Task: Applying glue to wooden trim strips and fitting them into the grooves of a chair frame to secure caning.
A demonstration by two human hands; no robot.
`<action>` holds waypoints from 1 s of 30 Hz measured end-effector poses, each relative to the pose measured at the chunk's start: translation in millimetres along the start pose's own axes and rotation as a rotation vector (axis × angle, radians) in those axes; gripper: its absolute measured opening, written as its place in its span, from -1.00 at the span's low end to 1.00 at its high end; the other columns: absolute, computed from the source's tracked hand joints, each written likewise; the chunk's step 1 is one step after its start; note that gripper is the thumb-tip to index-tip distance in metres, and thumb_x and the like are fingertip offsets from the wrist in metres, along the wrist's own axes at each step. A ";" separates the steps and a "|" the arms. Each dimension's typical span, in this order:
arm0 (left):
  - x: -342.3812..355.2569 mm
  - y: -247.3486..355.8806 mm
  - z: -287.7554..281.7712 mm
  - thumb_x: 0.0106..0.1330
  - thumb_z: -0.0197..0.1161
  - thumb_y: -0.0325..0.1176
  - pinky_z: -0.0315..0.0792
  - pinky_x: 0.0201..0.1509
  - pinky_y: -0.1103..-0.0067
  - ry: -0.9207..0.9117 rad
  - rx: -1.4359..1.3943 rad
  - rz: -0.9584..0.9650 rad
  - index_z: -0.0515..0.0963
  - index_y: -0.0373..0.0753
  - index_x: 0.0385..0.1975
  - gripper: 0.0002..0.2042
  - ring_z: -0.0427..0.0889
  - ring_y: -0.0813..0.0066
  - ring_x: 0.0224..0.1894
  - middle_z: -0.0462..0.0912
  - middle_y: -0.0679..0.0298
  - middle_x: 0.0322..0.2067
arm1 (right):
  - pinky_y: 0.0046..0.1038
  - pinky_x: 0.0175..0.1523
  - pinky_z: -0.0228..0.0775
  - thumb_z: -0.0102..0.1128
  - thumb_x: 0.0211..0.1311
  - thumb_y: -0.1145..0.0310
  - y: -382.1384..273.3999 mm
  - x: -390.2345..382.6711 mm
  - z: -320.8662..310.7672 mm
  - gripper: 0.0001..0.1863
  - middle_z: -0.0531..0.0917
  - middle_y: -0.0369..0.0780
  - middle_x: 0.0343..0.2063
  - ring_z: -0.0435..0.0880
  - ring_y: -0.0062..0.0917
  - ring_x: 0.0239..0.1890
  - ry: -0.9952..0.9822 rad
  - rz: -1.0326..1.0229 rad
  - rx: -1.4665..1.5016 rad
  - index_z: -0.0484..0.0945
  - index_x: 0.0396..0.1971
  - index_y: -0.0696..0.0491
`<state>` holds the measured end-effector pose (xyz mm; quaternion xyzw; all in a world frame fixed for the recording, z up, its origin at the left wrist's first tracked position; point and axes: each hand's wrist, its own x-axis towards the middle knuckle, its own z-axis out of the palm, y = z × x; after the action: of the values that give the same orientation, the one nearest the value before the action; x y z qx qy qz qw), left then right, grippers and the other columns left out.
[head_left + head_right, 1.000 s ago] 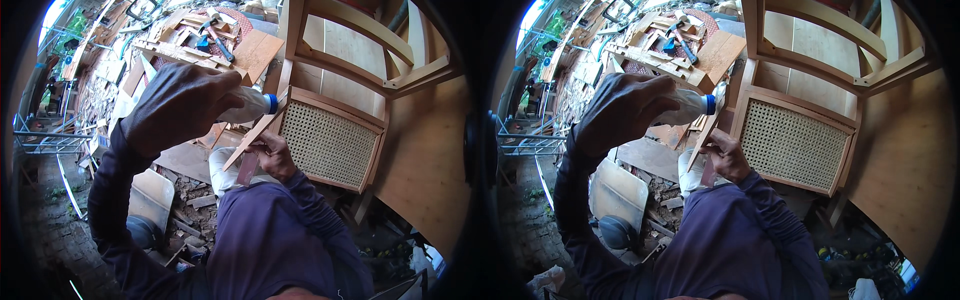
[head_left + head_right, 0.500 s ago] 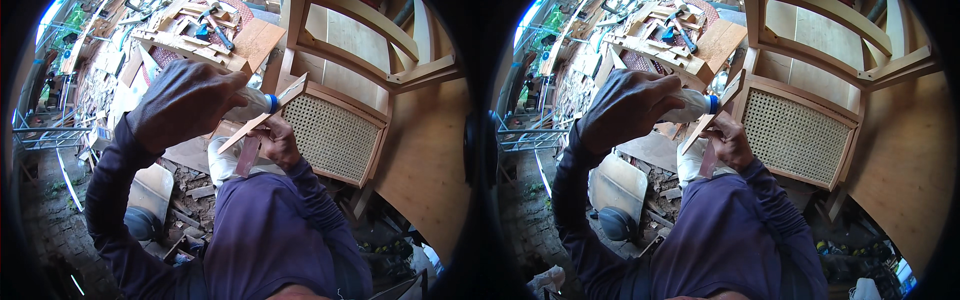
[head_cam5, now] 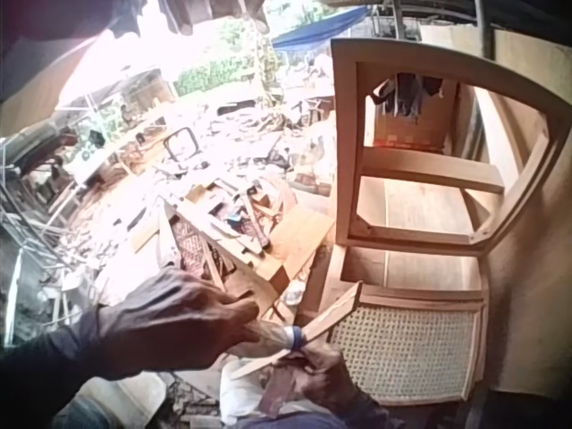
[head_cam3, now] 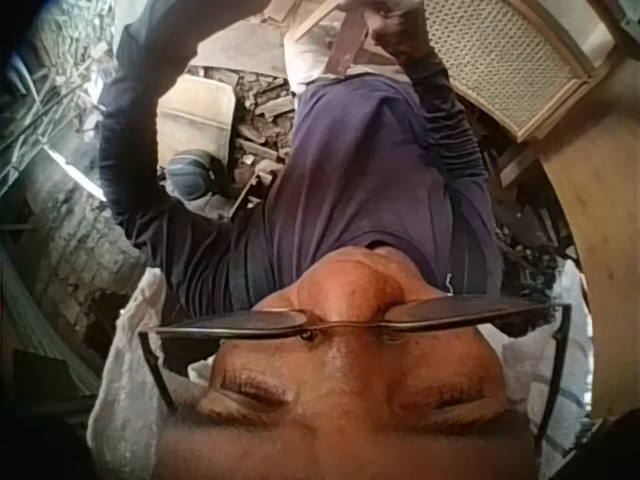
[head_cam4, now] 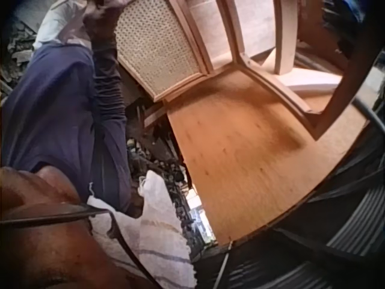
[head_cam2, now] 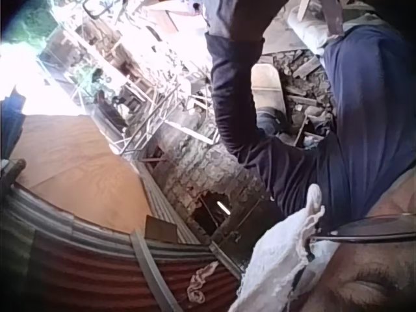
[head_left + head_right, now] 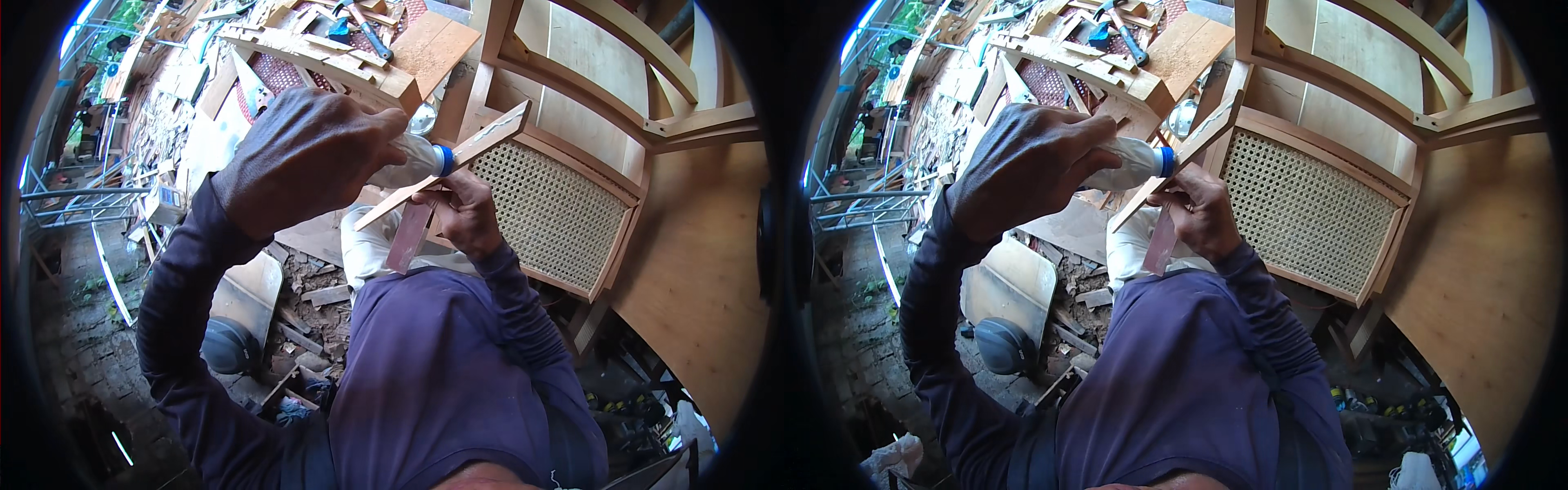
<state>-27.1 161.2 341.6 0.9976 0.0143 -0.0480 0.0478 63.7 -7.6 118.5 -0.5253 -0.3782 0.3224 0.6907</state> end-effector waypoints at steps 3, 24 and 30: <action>2.1 -1.1 1.1 0.39 0.45 -0.26 0.50 -0.43 0.25 0.004 0.000 -0.005 0.58 -0.20 -0.27 -0.80 0.72 0.06 -0.50 0.65 0.11 -0.58 | -0.41 -0.04 0.76 0.26 0.16 0.88 4.4 -1.0 -1.3 -0.68 0.73 -0.13 -0.26 0.85 -0.41 -0.18 -0.005 -0.020 -0.010 0.71 -0.13 0.27; 2.2 3.9 10.1 0.36 0.47 -0.27 0.48 -0.43 0.25 0.058 -0.016 0.016 0.63 -0.23 -0.21 -0.80 0.71 0.06 -0.50 0.68 0.08 -0.56 | -0.48 0.00 0.70 0.40 0.27 0.73 8.2 -1.4 -17.7 -0.73 0.80 -0.16 -0.23 0.81 -0.53 -0.14 -0.057 -0.065 -0.173 0.72 -0.04 0.27; -1.7 2.9 15.4 0.38 0.45 -0.26 0.46 -0.45 0.23 0.064 -0.030 0.028 0.57 -0.22 -0.29 -0.79 0.68 0.08 -0.53 0.66 0.08 -0.56 | -0.49 0.03 0.67 0.44 0.24 0.73 -0.1 -0.5 -17.3 -0.70 0.79 -0.18 -0.23 0.79 -0.54 -0.15 -0.038 -0.017 -0.072 0.73 -0.02 0.25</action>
<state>-30.2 156.7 326.8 0.9979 0.0024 -0.0151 0.0631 78.3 -16.4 115.7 -0.5406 -0.4070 0.3125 0.6667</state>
